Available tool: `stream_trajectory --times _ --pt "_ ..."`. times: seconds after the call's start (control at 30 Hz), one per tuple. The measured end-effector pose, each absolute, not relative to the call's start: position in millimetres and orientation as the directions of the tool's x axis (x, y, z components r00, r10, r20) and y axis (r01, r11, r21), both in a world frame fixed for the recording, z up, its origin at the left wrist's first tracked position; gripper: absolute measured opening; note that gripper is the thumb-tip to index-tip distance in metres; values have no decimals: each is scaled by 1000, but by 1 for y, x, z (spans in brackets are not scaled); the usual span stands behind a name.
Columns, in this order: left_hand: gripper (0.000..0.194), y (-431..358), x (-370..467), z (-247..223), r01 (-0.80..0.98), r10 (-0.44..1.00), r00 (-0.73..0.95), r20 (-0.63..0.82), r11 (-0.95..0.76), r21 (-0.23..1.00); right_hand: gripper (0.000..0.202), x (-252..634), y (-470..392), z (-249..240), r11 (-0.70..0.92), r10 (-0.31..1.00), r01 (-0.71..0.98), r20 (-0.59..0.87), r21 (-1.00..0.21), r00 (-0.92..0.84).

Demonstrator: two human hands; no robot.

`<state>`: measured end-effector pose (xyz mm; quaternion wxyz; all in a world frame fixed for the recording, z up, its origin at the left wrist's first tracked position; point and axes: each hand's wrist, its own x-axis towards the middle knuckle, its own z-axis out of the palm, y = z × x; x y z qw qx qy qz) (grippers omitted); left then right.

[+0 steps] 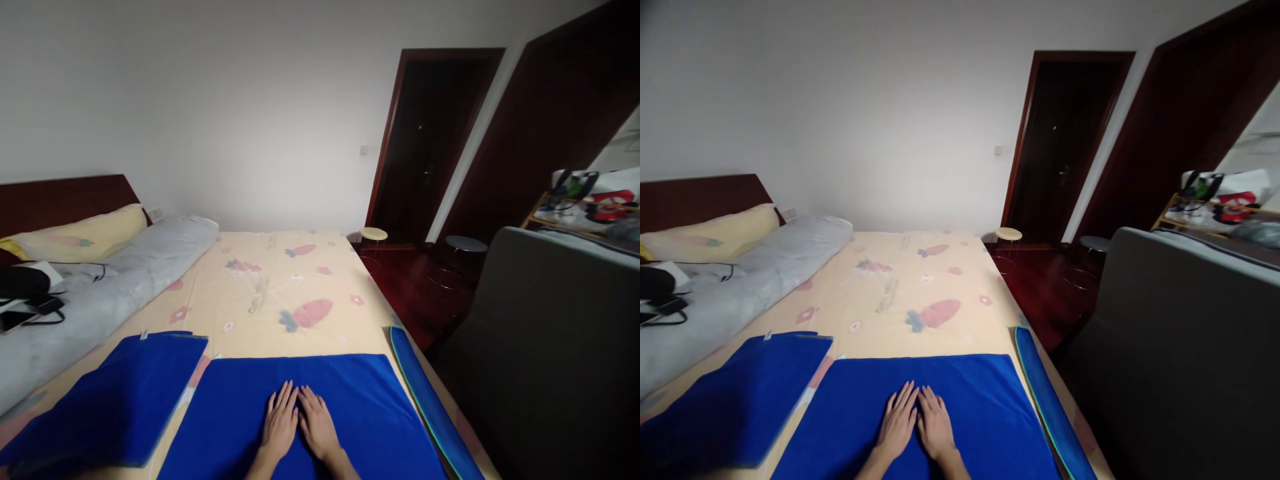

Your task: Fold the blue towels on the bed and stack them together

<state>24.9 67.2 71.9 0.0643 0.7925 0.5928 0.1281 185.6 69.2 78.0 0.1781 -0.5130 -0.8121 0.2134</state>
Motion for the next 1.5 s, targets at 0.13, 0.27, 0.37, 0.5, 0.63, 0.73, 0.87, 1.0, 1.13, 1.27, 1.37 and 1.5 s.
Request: stream_trajectory --times 0.13,0.27,0.37,0.5,0.63,0.73,0.87,1.0,1.13,1.27,1.37,1.5 --pt "50 68 -34 71 985 996 76 51 -83 154 52 265 80 61 238 971 879 87 -413 -222" --pt "54 55 -126 66 973 972 -226 58 228 -35 59 366 82 41 -38 990 961 117 -275 73" --pt "54 51 -158 69 958 961 -270 64 274 -81 60 396 84 37 -88 990 969 89 -229 111" --pt "52 63 -117 83 984 976 -176 129 179 -10 57 347 89 53 -53 990 967 116 -249 84" --pt "56 79 -23 82 976 975 159 154 -179 125 53 242 91 71 258 966 870 112 -420 -233" --pt "60 89 24 74 941 957 270 110 -286 178 52 189 96 75 377 916 771 85 -513 -392" --pt "51 109 7 73 950 971 238 40 -241 198 52 212 117 72 356 925 814 51 -460 -376" --pt "50 126 -73 80 994 1000 -24 10 23 105 57 313 142 59 97 995 951 39 -292 -89" --pt "53 128 -135 78 968 968 -251 22 251 1 65 397 151 40 -115 990 976 62 -186 128" --pt "57 126 -147 71 923 922 -378 83 382 -47 72 418 151 30 -184 976 970 84 -160 199" --pt "60 129 -148 71 890 890 -448 77 453 -55 75 417 153 29 -196 975 970 73 -146 209" --pt "61 133 -152 83 890 891 -455 -7 455 28 71 406 158 38 -230 965 966 100 -119 242"
